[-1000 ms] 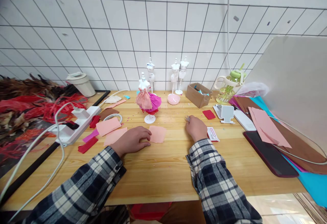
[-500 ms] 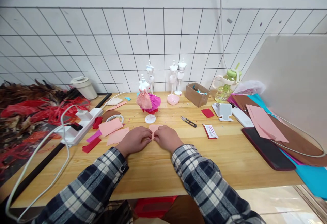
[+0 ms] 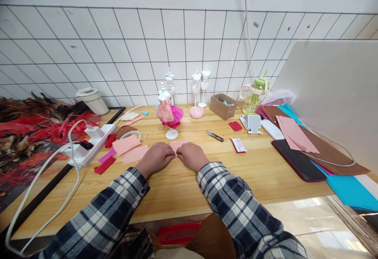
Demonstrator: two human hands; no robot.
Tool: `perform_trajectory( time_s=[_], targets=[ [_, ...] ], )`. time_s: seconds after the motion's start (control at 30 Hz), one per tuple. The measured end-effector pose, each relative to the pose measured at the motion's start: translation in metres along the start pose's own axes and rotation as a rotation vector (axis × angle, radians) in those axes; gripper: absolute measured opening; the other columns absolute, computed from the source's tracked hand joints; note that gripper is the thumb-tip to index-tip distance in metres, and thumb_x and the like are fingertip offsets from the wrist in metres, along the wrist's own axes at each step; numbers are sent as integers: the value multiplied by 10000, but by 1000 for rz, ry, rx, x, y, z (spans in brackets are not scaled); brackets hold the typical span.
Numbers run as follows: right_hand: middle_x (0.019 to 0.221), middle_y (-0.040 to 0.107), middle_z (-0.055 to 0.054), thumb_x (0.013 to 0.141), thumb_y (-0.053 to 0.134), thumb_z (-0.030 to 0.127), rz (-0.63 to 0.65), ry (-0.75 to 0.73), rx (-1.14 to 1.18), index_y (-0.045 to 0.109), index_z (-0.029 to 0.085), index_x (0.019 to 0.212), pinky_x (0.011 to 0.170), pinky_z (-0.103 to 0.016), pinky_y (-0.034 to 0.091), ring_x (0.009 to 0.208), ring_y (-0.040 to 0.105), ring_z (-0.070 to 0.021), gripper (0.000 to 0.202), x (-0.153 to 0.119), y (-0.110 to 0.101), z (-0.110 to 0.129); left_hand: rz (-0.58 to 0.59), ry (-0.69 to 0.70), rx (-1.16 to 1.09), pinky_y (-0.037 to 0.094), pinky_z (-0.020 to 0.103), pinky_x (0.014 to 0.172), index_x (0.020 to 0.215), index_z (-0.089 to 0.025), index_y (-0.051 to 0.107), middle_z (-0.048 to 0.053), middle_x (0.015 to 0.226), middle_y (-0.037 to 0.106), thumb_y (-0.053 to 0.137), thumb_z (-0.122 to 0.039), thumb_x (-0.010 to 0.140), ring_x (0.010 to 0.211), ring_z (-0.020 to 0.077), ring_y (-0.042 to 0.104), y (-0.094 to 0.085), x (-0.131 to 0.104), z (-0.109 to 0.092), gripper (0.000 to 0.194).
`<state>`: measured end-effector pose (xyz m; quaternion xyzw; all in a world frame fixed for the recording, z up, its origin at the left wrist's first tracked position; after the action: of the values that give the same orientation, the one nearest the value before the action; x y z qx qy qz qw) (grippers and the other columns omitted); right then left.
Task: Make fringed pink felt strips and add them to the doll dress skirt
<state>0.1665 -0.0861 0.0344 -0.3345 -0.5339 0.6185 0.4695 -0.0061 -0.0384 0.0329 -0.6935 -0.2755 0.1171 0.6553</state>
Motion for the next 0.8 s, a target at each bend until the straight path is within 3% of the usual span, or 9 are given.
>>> perform_trajectory(
  time_s=[0.8],
  targets=[
    [934, 666, -72, 925, 478, 289, 0, 74, -8, 716, 224, 961, 793, -253, 392, 932, 575, -176, 249, 2, 0, 2, 33, -25, 34, 445, 326, 757, 902, -211, 733, 71, 823, 696, 461, -238, 903, 805, 201, 609, -2, 1, -2, 273]
  ],
)
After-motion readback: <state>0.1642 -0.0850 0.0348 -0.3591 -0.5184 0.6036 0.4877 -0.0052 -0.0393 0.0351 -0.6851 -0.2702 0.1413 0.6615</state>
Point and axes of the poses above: each hand's wrist, its own x-axis towards the middle knuckle, its own y-axis out of the palm, z = x × y, the point moved 1 cm from there along x, towards the middle knuckle
